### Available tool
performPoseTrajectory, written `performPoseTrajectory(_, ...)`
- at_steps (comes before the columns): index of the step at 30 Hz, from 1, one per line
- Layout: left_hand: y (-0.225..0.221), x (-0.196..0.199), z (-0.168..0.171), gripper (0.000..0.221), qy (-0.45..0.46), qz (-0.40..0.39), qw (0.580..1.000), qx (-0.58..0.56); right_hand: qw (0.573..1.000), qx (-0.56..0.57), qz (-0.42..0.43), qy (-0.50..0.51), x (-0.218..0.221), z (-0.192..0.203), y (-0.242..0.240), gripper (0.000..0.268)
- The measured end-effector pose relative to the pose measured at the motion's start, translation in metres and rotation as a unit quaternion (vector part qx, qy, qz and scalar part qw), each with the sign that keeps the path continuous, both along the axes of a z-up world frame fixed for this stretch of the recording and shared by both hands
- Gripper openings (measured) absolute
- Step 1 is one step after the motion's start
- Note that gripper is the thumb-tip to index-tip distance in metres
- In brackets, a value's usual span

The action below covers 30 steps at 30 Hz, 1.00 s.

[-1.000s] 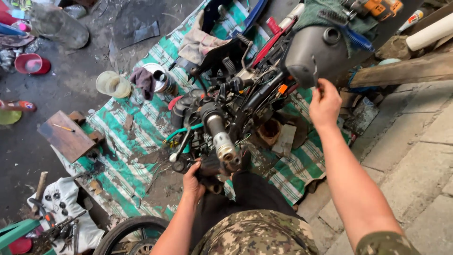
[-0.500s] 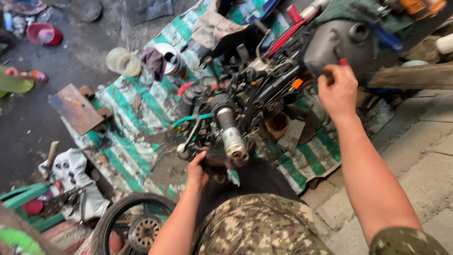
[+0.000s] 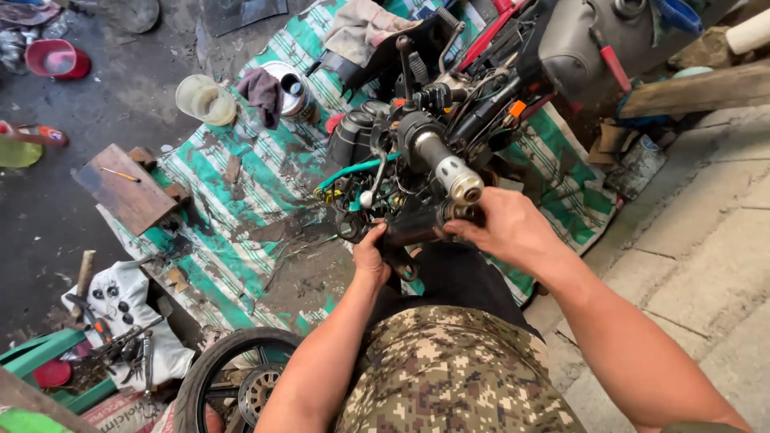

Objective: Dismantling and adjusting the front fork assembly of a motorcycle using hands and a wrench.

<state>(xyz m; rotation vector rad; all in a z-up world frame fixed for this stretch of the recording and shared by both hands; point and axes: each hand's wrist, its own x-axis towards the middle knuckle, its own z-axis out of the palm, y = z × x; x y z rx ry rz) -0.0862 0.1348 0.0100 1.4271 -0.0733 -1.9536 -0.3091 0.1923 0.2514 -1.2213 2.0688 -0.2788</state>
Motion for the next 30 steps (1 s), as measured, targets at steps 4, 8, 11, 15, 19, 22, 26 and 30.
performPoseTrajectory(4, -0.008, -0.005, 0.061, 0.029, -0.003, -0.003, 1.0, -0.002, 0.999, -0.034, -0.001, -0.033, 0.003, -0.003, 0.001, 0.02)
performPoseTrajectory(8, -0.006, -0.001, 0.009, 0.029, -0.007, -0.003, 1.0, -0.005, 0.996, -0.069, 0.046, -0.045, -0.007, 0.002, -0.004, 0.035)
performPoseTrajectory(11, -0.003, 0.004, -0.063, 0.028, -0.013, -0.007, 1.0, -0.018, 0.989, -0.091, 0.066, -0.098, -0.01, 0.001, -0.005, 0.047)
performPoseTrajectory(15, -0.003, 0.003, -0.069, 0.028, -0.021, -0.015, 0.999, -0.019, 0.995, -0.033, 0.008, -0.094, -0.004, 0.002, -0.003, 0.044)
performPoseTrajectory(19, -0.005, 0.003, -0.067, 0.03, -0.027, -0.023, 0.999, -0.021, 1.0, 0.015, 0.009, -0.024, 0.005, 0.005, -0.003, 0.028)
performPoseTrajectory(22, -0.007, 0.003, -0.063, 0.029, -0.031, -0.024, 0.999, -0.024, 0.999, 0.004, 0.047, -0.014, -0.003, 0.001, -0.008, 0.036)
performPoseTrajectory(26, -0.004, 0.001, -0.069, 0.03, -0.033, -0.016, 0.999, -0.025, 0.995, -0.007, 0.093, -0.035, -0.011, -0.002, -0.007, 0.042)
performPoseTrajectory(30, -0.005, 0.002, -0.06, 0.03, -0.032, -0.02, 0.999, -0.02, 0.989, -0.037, 0.138, -0.027, -0.013, 0.013, -0.013, 0.055)
